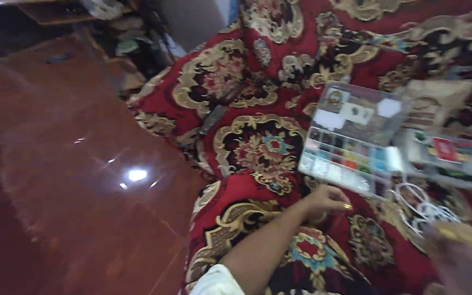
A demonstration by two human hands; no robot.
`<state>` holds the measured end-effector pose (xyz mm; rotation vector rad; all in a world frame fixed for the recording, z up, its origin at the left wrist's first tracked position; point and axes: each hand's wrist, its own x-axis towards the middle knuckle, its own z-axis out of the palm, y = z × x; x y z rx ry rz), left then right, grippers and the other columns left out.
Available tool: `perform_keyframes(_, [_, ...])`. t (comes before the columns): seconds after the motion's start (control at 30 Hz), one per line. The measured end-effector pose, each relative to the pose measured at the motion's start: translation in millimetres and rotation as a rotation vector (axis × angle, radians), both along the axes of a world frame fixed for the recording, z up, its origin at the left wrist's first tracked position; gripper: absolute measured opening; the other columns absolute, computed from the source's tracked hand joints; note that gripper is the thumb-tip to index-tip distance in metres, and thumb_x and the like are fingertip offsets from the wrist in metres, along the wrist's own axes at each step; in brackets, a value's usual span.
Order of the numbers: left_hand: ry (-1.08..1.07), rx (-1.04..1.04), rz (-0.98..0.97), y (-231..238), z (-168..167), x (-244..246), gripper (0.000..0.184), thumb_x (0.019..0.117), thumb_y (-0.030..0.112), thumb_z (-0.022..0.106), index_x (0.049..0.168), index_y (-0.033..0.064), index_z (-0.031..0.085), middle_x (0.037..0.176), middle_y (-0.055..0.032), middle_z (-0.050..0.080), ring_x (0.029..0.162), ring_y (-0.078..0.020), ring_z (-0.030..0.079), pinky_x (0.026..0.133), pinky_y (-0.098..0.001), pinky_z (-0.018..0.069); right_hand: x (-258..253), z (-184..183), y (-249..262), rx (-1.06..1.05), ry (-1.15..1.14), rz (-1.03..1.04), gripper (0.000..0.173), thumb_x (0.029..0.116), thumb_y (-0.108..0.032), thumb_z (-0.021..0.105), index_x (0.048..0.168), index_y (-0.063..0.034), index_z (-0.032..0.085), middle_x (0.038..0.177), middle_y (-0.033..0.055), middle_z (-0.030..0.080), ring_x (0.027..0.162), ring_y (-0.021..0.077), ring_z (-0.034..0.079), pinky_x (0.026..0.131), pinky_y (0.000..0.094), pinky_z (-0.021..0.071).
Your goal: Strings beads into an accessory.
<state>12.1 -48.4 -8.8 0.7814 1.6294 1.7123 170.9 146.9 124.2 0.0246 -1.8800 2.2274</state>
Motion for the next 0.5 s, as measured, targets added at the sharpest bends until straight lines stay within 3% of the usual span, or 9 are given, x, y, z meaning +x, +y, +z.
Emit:
perform_keyframes(0.07, [0.034, -0.026, 0.008, 0, 3, 0, 0.018, 0.0932, 0.006, 0.067, 0.103, -0.0083, 0.070, 0.101, -0.0137, 0.069, 0.087, -0.0100, 0.063, 0.081, -0.0282, 0.0532, -12, -49, -11, 0.204, -0.192, -0.250, 0.019, 0.1010, -0.015, 0.053, 0.112, -0.0142, 0.068, 0.108, -0.0076, 0.073, 0.092, 0.0036, 0.069, 0.074, 0.0220, 0.0591])
perform_keyframes(0.13, [0.051, -0.033, 0.011, -1, 2, 0, 0.017, 0.0911, 0.009, 0.069, 0.099, -0.0056, 0.072, 0.108, -0.0133, 0.068, 0.094, -0.0104, 0.062, 0.083, -0.0270, 0.0519, -15, -87, -20, 0.251, -0.313, -0.218, 0.036, 0.0996, -0.017, 0.052, 0.131, -0.0003, 0.059, 0.125, 0.0035, 0.069, 0.101, 0.0088, 0.069, 0.076, 0.0265, 0.0600])
perform_keyframes(0.23, [0.026, -0.041, -0.016, -2, 0, 1, 0.014, 0.0893, 0.009, 0.072, 0.094, -0.0043, 0.073, 0.104, -0.0102, 0.066, 0.096, -0.0094, 0.060, 0.086, -0.0256, 0.0495, -16, -110, -40, 0.084, -0.425, -0.084, 0.052, 0.0976, -0.021, 0.057, 0.144, 0.0003, 0.048, 0.135, 0.0053, 0.064, 0.107, 0.0110, 0.068, 0.080, 0.0291, 0.0595])
perform_keyframes(0.33, [-0.009, -0.066, -0.053, -4, 1, 1, 0.012, 0.0891, 0.009, 0.072, 0.092, -0.0026, 0.073, 0.098, -0.0061, 0.066, 0.090, -0.0050, 0.060, 0.083, -0.0219, 0.0498, -20, -113, -54, -0.095, -0.461, -0.025, 0.042, 0.0990, -0.012, 0.054, 0.138, 0.0030, 0.049, 0.116, 0.0080, 0.070, 0.099, 0.0175, 0.072, 0.083, 0.0361, 0.0622])
perform_keyframes(0.4, [-0.069, -0.076, -0.059, -5, 5, -1, 0.010, 0.0897, 0.008, 0.072, 0.093, -0.0014, 0.073, 0.097, -0.0029, 0.066, 0.087, -0.0025, 0.060, 0.081, -0.0205, 0.0507, -21, -112, -61, -0.094, -0.451, -0.028, 0.027, 0.1011, -0.007, 0.049, 0.124, 0.0036, 0.057, 0.096, 0.0068, 0.075, 0.084, 0.0172, 0.074, 0.075, 0.0336, 0.0634])
perform_keyframes(0.5, [-0.143, -0.075, -0.076, -6, 7, -2, 0.008, 0.0899, 0.007, 0.071, 0.092, -0.0004, 0.072, 0.096, -0.0005, 0.066, 0.084, -0.0014, 0.061, 0.079, -0.0201, 0.0518, -21, -110, -65, -0.025, -0.460, -0.078, 0.018, 0.1017, -0.005, 0.050, 0.109, 0.0017, 0.066, 0.081, 0.0008, 0.072, 0.068, 0.0096, 0.071, 0.066, 0.0261, 0.0617])
